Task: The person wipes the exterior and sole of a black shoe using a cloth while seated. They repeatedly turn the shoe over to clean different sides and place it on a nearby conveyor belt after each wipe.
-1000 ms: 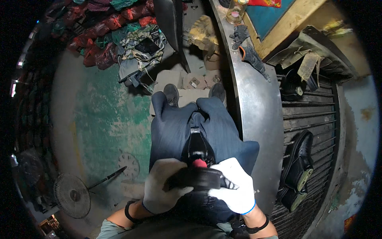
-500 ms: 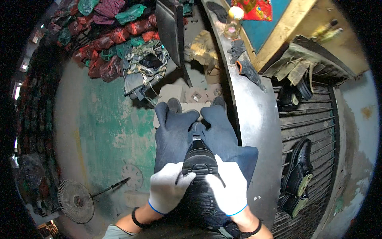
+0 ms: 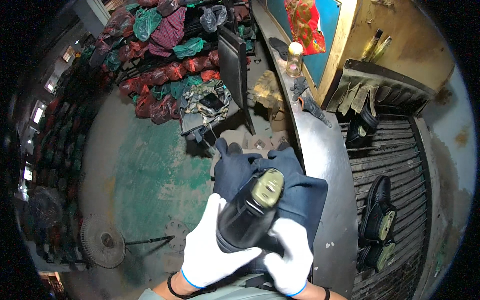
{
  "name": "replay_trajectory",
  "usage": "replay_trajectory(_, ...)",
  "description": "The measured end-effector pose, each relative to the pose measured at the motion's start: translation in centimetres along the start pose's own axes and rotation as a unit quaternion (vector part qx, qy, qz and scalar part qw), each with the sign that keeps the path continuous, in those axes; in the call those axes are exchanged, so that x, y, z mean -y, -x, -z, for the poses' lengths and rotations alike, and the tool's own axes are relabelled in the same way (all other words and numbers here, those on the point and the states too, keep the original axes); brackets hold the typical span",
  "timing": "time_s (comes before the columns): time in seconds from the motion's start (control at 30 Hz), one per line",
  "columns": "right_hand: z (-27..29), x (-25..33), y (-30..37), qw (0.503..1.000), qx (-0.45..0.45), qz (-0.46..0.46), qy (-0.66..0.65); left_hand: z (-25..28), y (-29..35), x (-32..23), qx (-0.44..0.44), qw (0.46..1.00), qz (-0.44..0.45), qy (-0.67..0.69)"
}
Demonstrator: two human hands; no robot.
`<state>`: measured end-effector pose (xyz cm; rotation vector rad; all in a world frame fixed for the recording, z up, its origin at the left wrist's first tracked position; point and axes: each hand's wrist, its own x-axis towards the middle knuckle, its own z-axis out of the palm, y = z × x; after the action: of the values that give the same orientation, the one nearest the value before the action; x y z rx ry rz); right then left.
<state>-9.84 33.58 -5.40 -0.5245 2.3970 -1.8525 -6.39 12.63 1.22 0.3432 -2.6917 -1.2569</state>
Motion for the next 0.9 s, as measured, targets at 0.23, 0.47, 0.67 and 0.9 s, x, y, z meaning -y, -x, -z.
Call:
replay_trajectory(0.23,0.9,-9.3,1.6,0.557,-0.002,-0.445,-0.701,-6.2,3.6,1.8,0.189,0.909,-0.258,-0.268)
replay_trajectory(0.47,0.7,-11.9,2.7,0.598,0.065,-0.362,-0.712,-7.0,-2.5,6.4,0.041,0.991,-0.001,0.13)
replay_trajectory(0.67,2.0,-14.2,3.4,0.676,0.046,-0.422,-0.603,-14.1,-6.4,9.0,0.04,0.955,0.187,0.229)
replay_trajectory(0.9,3.8,-7.7,-0.9,0.908,0.219,-0.161,-0.318,-9.3,-5.9,10.6,0.042,0.865,0.082,0.493)
